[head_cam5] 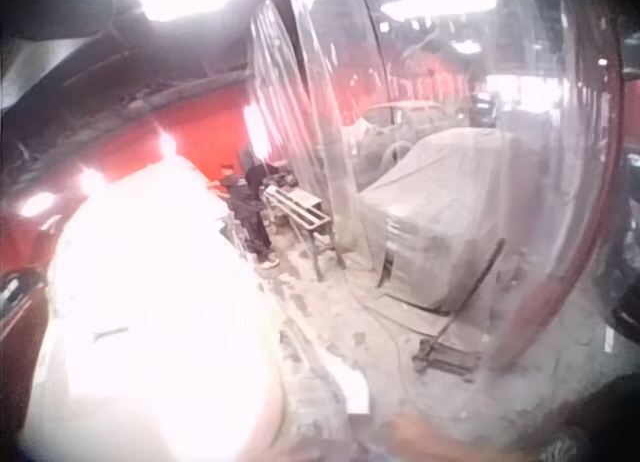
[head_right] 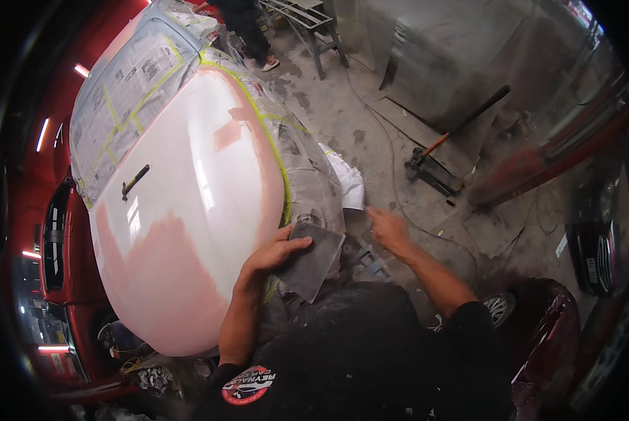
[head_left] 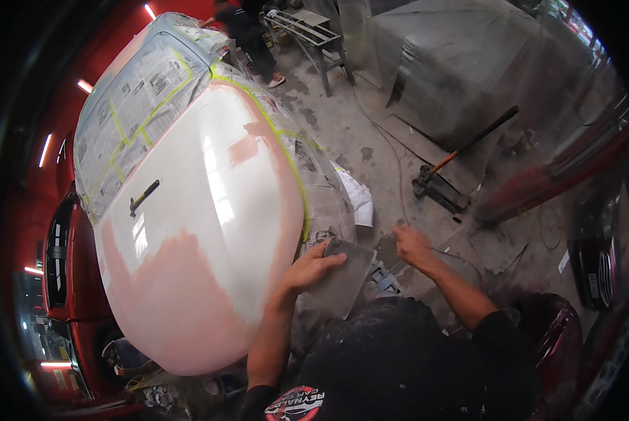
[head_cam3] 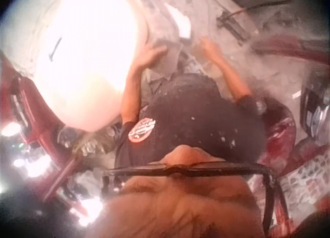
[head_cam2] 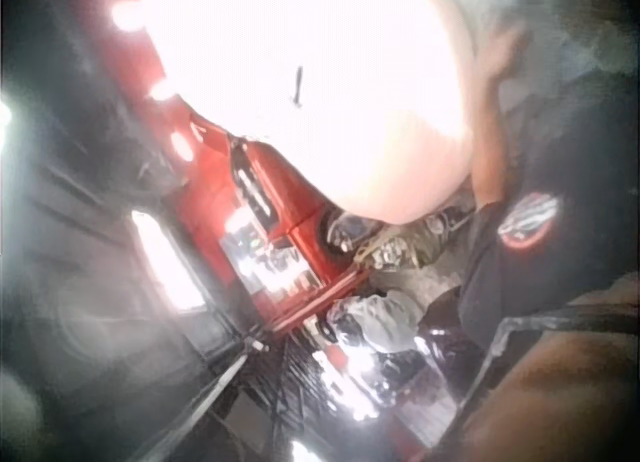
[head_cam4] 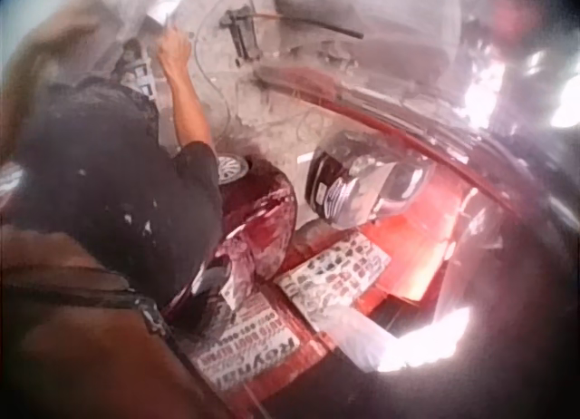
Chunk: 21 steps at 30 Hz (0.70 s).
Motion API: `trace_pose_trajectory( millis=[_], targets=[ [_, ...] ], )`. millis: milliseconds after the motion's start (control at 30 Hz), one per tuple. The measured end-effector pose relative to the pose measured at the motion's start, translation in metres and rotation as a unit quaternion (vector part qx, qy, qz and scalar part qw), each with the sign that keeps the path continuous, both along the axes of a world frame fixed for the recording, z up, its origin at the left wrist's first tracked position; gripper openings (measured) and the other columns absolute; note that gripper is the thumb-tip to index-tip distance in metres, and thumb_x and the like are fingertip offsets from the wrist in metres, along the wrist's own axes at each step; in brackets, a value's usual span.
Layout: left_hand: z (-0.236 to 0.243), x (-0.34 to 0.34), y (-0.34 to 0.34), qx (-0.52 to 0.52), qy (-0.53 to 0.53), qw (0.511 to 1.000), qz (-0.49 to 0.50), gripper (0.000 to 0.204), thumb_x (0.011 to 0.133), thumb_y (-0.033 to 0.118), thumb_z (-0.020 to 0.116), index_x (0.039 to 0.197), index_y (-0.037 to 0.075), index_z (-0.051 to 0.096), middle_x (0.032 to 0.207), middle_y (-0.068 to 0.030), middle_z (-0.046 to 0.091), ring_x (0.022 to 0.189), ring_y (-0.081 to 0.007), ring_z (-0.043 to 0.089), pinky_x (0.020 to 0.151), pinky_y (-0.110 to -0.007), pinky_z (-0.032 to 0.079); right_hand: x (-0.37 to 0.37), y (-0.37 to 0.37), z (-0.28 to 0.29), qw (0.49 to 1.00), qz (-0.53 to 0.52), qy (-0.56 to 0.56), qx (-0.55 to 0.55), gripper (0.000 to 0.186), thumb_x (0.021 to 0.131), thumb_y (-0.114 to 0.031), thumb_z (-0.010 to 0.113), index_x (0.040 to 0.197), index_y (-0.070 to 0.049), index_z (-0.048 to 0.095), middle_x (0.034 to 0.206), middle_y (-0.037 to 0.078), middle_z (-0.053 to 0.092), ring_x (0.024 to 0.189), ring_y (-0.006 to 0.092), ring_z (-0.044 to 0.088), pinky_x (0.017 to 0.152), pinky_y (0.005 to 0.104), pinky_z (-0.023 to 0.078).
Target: The person sands a white car hood with a sanding block, moving across the surface to smooth the finish. The hood is partially masked with tape and newspaper, and a hammer rests on top during the process.
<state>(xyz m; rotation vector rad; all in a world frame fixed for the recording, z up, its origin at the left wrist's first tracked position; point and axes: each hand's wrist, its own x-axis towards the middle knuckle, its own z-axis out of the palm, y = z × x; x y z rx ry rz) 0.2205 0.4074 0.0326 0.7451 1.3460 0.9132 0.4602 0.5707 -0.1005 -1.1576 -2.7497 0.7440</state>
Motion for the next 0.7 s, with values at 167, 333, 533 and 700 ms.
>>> trace_pose_trajectory(
  millis=[167,333,533,700],
  targets=[
    [0.004,-0.018,-0.005,-0.089,0.184,0.979,-0.016,0.042,0.099,0.031,0.056,0.124,-0.002,0.055,0.096,-0.0115,0.068,0.087,-0.0189,0.065,0.078,-0.034,0.051,0.018,0.006,0.007,0.982,-0.048,0.181,0.006,0.032,0.088,-0.013,0.060,0.119,-0.003,0.064,0.101,0.017,0.068,0.087,0.0371,0.065,0.075,0.0439,0.052],
    [-0.051,-0.005,-0.025,0.153,0.477,0.865,-0.010,0.046,0.102,0.029,0.046,0.133,-0.005,0.050,0.097,-0.0242,0.069,0.092,-0.0414,0.065,0.084,-0.047,0.049,0.017,0.016,0.042,0.933,-0.111,0.205,-0.273,0.030,0.090,-0.018,0.063,0.113,0.002,0.065,0.088,0.014,0.070,0.078,0.0229,0.068,0.072,0.0350,0.053],
    [0.010,0.033,0.000,0.046,0.380,0.921,-0.078,0.053,0.099,0.020,0.048,0.145,-0.004,0.037,0.136,-0.0357,0.047,0.130,-0.0478,0.044,0.110,-0.046,0.036,0.024,0.034,0.087,0.871,-0.103,0.257,-0.406,0.026,0.090,-0.015,0.066,0.108,0.003,0.065,0.090,0.006,0.070,0.077,0.0130,0.066,0.071,0.0299,0.054],
    [-0.017,0.060,0.000,0.308,0.482,0.820,0.025,0.062,0.087,0.005,0.058,0.145,-0.006,0.036,0.143,-0.0324,0.042,0.136,-0.0456,0.040,0.114,-0.049,0.031,0.010,0.026,0.061,0.594,-0.232,0.464,-0.615,0.028,0.091,-0.017,0.068,0.112,0.000,0.060,0.091,0.004,0.069,0.074,0.0132,0.066,0.066,0.0273,0.055]
  ],
)
